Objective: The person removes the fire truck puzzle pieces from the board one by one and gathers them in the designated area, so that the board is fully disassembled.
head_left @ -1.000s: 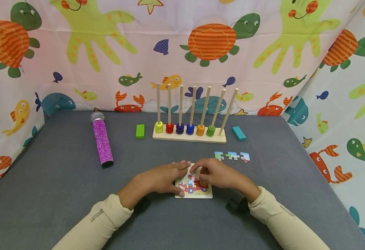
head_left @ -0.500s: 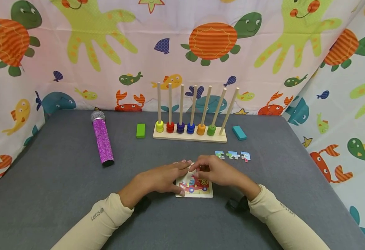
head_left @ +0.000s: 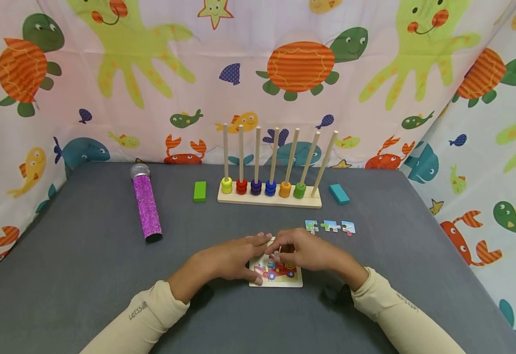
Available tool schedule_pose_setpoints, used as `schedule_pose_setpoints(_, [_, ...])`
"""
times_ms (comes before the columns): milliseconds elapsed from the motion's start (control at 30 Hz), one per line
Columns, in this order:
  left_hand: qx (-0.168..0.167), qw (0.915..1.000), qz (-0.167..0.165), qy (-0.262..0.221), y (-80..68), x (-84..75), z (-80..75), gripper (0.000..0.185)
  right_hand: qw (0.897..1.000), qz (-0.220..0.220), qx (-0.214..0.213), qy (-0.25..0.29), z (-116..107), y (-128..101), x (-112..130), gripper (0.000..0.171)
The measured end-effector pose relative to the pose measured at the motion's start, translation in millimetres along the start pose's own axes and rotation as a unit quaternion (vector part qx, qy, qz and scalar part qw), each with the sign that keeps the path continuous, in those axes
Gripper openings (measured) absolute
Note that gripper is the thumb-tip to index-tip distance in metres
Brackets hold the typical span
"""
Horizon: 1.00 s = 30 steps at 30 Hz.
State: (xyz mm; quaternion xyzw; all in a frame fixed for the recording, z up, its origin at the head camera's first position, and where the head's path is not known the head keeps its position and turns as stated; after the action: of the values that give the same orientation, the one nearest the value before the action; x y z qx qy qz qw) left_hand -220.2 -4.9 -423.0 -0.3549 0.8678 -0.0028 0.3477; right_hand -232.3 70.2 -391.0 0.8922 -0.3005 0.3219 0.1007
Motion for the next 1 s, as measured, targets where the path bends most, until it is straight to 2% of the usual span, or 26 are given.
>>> schedule_pose_setpoints(267, [0.003,1.0,-0.004,-0.001,1.9,0.5,2.0,0.087,1.0,0.016,0.011,0.011,2.3,-2.4,-1.4,0.018])
schedule_pose_setpoints(400, [0.005,1.0,-0.008,-0.001,0.0,1.4,2.5,0.086,1.0,0.007,0.021,-0.013,5.7,-2.6,0.7,0.023])
schedule_pose_setpoints(667, [0.004,1.0,-0.001,0.007,0.9,0.7,3.6,0.086,0.998,0.047,-0.039,-0.022,-12.7,-12.5,-7.4,0.024])
schedule_pose_setpoints(1000, [0.013,0.9998,-0.004,0.015,1.8,-0.2,4.9,0.086,0.994,0.075,-0.063,-0.044,-33.7,-33.1,-28.5,0.026])
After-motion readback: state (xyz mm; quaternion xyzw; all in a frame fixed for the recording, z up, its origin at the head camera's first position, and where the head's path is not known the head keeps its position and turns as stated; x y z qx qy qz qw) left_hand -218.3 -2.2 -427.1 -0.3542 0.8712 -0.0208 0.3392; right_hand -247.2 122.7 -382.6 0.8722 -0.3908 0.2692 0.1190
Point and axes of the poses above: each hand's wrist, its own y-axis towards the middle knuckle, its own z-axis out of the palm, x = y × z, the point moved 10 cm from there along y, towards the middle knuckle, and after that the axes turned 9 degrees about -y, right-handed, at the moved point
